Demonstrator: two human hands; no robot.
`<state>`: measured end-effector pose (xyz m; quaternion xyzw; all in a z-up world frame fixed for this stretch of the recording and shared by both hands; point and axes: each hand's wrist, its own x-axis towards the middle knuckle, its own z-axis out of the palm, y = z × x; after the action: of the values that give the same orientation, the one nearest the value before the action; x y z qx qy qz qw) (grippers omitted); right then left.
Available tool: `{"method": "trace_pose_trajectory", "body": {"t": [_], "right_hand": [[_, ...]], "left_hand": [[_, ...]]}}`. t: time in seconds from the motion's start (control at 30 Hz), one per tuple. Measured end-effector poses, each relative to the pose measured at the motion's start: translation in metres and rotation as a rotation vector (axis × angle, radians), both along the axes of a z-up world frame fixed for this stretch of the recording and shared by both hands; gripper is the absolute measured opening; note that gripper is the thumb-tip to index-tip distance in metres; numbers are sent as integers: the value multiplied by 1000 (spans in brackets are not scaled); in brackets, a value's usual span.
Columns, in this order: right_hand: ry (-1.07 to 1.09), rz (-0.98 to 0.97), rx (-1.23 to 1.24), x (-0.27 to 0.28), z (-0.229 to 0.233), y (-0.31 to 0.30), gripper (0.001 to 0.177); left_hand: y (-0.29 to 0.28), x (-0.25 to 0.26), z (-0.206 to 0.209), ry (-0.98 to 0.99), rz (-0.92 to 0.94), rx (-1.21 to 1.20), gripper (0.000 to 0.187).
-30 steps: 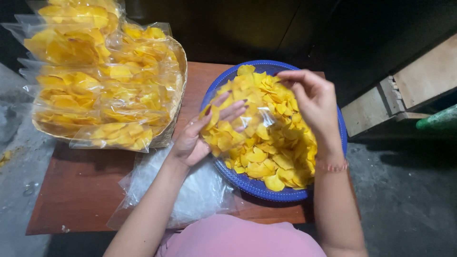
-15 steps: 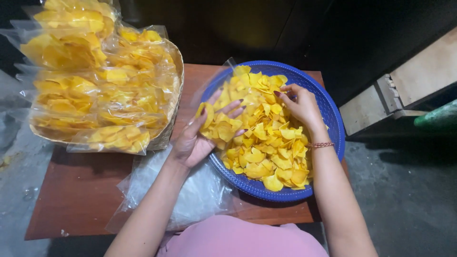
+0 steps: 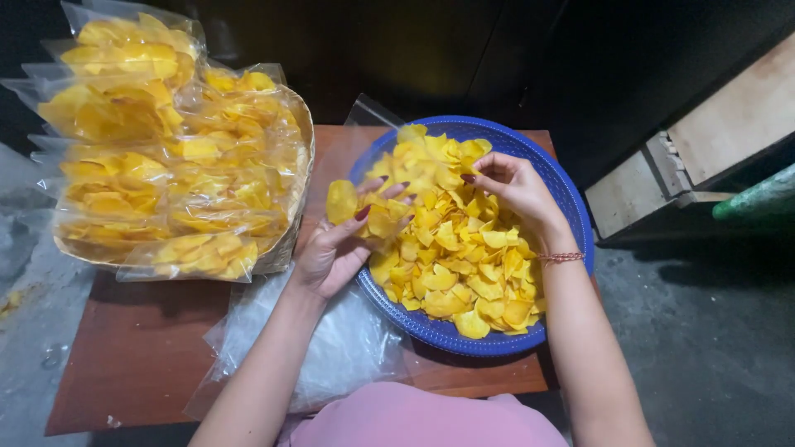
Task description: Manually packing fried chips from a large blue tray into small individual plastic bags.
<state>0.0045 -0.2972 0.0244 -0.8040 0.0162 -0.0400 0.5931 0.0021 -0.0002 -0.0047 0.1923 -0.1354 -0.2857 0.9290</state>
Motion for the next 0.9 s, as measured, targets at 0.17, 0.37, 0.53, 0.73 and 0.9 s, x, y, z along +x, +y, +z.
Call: {"method": "trace_pose_trajectory", "body": {"t": [0.17,0.37,0.53,0.73,0.9], "right_hand": [[-88,25,-125,5,-18,-7,36],[-249,152,-544,12,-31,1,75],[-208,47,-393,11,-21,7,44],[-230,20,-300,12,-23,2,52],[-256,15,-313,14,-26,-4,44]], "left_hand": [[3,4,-6,-1,21,72,61],[3,0,-3,0,37,71,60],[2,-1,-1,-3,62,137,57],[1,10,-27,60,117,204,52],[0,3,-1,90,137,212,50]]}}
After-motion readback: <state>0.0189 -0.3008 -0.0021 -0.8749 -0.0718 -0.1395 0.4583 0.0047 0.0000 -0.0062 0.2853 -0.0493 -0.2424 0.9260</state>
